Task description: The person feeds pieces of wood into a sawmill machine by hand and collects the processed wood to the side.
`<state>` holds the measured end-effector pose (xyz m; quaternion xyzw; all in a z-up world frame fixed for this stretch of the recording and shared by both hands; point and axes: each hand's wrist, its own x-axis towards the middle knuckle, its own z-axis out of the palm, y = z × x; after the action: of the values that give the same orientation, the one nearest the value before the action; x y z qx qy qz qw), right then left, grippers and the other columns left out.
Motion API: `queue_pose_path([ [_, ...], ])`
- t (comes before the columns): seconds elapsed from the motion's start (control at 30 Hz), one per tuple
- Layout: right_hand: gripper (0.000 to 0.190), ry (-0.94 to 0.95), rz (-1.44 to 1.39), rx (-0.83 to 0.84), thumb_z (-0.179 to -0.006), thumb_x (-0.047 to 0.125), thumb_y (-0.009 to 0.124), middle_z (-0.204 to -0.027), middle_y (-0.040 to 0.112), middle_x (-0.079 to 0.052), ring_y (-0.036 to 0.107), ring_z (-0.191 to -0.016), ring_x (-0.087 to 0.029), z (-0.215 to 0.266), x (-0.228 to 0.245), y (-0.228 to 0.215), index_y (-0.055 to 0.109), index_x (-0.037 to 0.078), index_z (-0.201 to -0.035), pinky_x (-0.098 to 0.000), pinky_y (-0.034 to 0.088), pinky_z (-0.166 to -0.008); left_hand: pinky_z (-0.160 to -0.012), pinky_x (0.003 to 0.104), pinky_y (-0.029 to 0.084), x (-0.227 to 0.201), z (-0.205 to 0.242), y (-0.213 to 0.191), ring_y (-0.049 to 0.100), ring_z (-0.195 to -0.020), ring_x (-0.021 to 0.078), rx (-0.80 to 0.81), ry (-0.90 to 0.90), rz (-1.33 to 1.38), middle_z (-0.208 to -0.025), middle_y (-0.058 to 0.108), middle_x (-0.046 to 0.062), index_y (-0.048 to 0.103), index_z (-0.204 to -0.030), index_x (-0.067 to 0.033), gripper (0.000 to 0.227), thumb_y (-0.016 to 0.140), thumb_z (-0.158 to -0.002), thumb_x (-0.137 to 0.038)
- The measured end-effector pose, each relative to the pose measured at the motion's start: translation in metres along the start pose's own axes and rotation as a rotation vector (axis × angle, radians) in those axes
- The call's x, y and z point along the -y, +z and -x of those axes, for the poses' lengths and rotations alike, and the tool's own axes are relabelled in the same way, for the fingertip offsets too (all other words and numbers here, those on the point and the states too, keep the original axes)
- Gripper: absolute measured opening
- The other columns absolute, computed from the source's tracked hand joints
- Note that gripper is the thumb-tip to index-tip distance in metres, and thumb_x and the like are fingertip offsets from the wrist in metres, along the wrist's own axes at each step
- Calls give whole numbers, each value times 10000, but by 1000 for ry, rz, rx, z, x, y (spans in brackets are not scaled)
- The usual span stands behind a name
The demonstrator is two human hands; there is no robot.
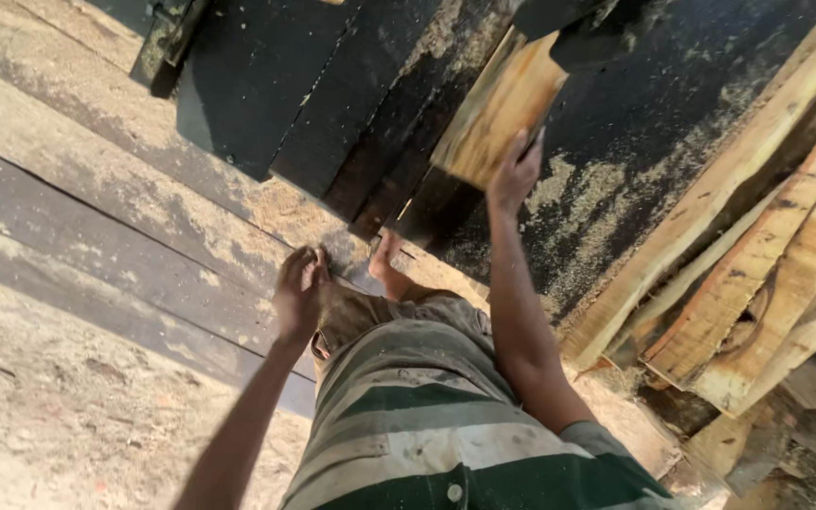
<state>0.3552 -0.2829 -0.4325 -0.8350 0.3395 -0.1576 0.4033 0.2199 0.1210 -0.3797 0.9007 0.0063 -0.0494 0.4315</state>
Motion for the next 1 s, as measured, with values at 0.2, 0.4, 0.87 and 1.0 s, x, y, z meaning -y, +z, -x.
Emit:
queue_pose_path([
  [0.2, 787, 93, 20, -14, -1032, 608, 385, -1297, 649, -244, 763, -1032, -290, -74, -2, 5, 387, -10, -1519, -427, 638, -840, -747, 470, 542, 91, 106, -6, 683, -930, 404, -122, -409, -118, -1096, 687, 219, 692, -1058, 10, 198, 640, -1043, -181],
  [0.4, 743, 49, 104, 47, -1042, 563, 439, -1309, 634, -232, 736, -1073, -294, -157, 4, -1, 400, -19, -1502, -424, 632, -880, -742, 514, 521, 112, 174, 1, 659, -848, 420, -28, -700, -224, -896, 697, 234, 738, -967, 12, 340, 689, -1040, -316],
  [0.87, 650, -16, 251, -137, -1066, 458, 564, -1335, 599, -205, 674, -1168, -305, -202, -30, -100, 432, -39, -1464, -415, 618, -972, -833, 508, 536, 107, 168, -10, 687, -998, 412, -49, -770, -61, -1097, 732, 230, 753, -1159, -43, 498, 577, -1023, -488],
  [1.0, 566, 6, 196, -248, -1057, 353, 622, -1287, 613, -200, 655, -1136, -314, -117, -52, -131, 471, -56, -1418, -446, 558, -970, -875, 498, 558, 131, 207, 1, 706, -1041, 416, 171, -730, -244, -1087, 763, 214, 779, -1067, -73, 545, 516, -1042, -549],
])
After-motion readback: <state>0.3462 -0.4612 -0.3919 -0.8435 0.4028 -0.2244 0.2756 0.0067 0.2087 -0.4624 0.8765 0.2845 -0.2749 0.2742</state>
